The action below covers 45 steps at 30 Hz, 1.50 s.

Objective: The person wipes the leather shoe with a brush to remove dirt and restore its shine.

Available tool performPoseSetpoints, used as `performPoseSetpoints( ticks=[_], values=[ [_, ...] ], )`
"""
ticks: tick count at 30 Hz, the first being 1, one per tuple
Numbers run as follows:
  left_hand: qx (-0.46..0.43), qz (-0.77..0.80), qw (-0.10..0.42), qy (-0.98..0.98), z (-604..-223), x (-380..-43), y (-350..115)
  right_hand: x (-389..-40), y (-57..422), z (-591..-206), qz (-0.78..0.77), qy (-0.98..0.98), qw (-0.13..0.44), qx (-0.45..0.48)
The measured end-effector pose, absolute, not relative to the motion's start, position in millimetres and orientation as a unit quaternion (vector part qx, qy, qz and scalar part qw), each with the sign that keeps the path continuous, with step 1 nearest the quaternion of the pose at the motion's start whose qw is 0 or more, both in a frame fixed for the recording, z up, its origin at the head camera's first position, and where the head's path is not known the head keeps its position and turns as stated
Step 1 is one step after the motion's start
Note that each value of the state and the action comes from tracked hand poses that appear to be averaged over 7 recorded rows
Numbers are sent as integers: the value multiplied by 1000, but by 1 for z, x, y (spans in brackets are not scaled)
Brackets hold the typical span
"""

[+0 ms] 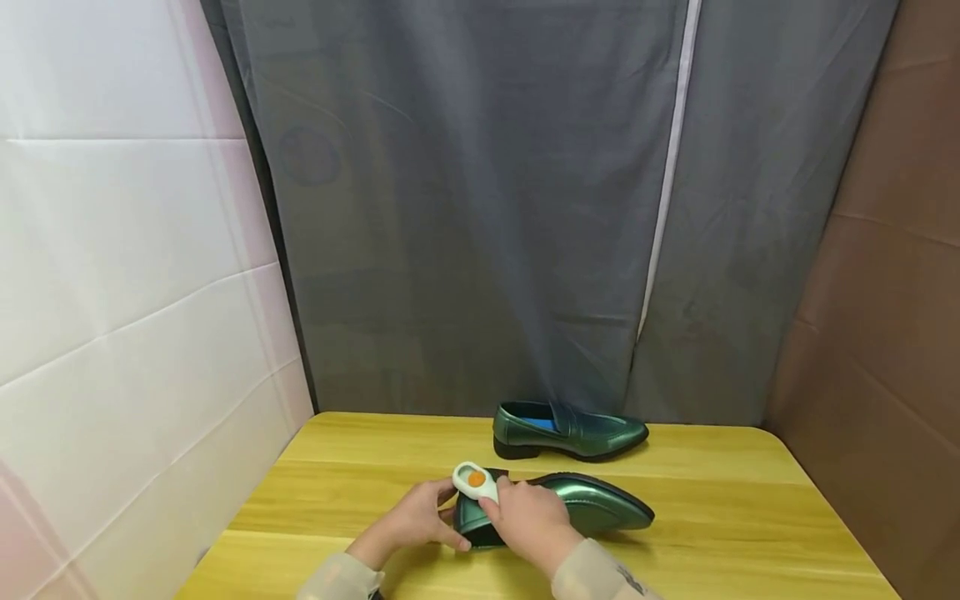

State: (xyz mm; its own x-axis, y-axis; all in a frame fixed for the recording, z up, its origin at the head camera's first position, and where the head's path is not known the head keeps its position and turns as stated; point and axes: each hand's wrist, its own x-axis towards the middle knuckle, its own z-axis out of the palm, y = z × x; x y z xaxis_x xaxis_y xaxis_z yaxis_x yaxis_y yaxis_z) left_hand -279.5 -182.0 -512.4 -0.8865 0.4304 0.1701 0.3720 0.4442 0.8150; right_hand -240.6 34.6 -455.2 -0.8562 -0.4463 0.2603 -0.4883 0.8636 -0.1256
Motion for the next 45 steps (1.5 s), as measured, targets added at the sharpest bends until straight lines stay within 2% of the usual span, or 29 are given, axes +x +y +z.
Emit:
performPoseSetpoints(
  ticks=[10,16,20,37,45],
  values=[
    [238,465,29,852,-509,-277,-181,-233,42,-461,72,-955,126,257],
    [223,478,49,848,-506,-277,-183,-235,54,-456,83,-961,109,240],
    [210,455,44,864,-506,-279,-183,-236,64,-452,92,-966,93,222],
    [213,450,50,866,-502,-280,-183,-241,112,-452,99,-971,152,159],
    [215,432,49,875,-504,-280,-183,-244,128,-457,122,-976,127,131]
  ],
)
